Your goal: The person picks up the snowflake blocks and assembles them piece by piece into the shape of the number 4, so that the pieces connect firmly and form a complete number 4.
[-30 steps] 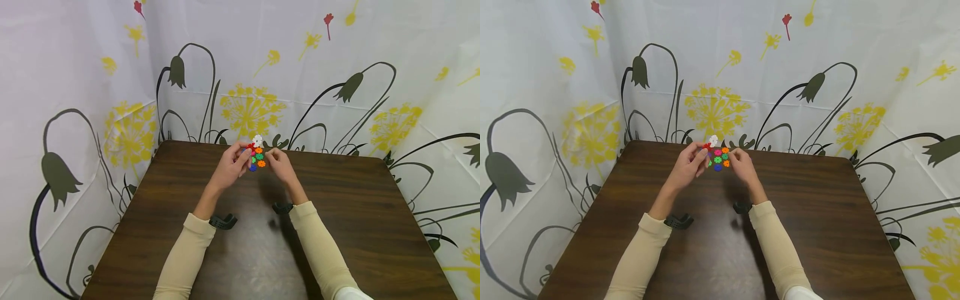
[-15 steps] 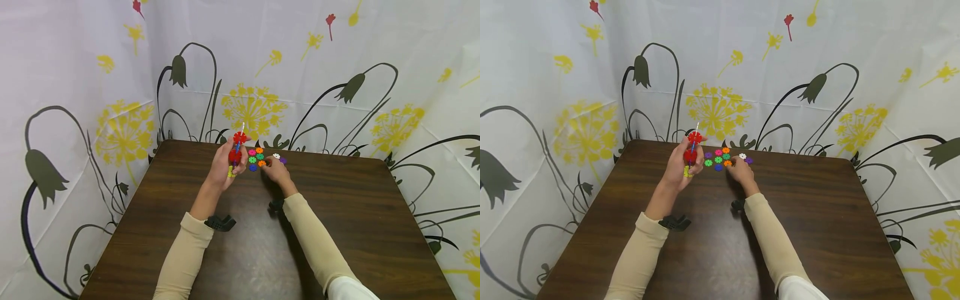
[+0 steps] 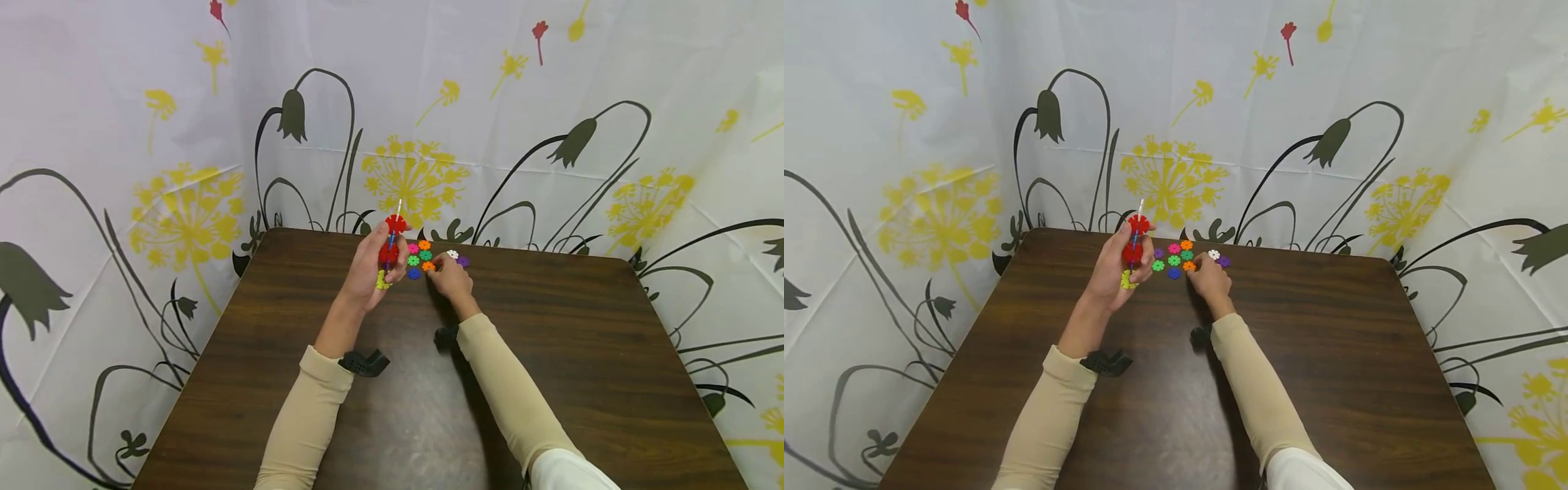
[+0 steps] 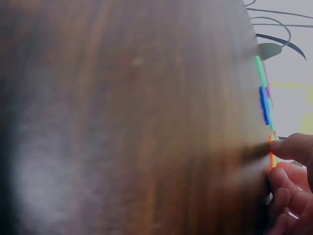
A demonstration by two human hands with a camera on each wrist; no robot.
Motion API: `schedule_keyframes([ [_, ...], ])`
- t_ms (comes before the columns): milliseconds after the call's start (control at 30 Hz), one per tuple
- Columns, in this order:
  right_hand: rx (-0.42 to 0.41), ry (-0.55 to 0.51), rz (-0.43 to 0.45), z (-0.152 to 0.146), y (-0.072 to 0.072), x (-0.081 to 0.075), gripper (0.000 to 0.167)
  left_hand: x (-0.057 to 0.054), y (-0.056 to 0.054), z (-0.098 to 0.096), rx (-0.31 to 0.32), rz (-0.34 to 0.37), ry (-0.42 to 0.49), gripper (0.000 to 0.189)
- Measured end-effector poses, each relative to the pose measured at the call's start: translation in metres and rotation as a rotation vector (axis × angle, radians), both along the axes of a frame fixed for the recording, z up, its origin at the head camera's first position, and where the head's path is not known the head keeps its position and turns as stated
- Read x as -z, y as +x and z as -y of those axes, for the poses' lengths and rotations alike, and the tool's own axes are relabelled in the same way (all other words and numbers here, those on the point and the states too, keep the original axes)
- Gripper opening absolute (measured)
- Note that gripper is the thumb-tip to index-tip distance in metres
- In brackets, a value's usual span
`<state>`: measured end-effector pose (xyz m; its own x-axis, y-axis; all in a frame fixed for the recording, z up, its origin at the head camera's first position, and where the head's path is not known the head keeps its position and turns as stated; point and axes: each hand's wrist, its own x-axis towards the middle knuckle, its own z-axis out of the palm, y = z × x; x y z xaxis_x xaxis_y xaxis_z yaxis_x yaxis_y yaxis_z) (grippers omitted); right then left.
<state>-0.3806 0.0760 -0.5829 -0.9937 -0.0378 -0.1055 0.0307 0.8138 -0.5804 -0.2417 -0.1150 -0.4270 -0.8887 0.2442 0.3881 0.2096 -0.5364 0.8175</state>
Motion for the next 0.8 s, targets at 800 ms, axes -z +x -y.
schedule_keyframes([
  [800, 0.07, -0.128, 0.081, 0.0, 0.005, -0.014, 0.033, 0.007, -0.001, 0.001, 0.018, 0.046, 0.021, 0.048],
])
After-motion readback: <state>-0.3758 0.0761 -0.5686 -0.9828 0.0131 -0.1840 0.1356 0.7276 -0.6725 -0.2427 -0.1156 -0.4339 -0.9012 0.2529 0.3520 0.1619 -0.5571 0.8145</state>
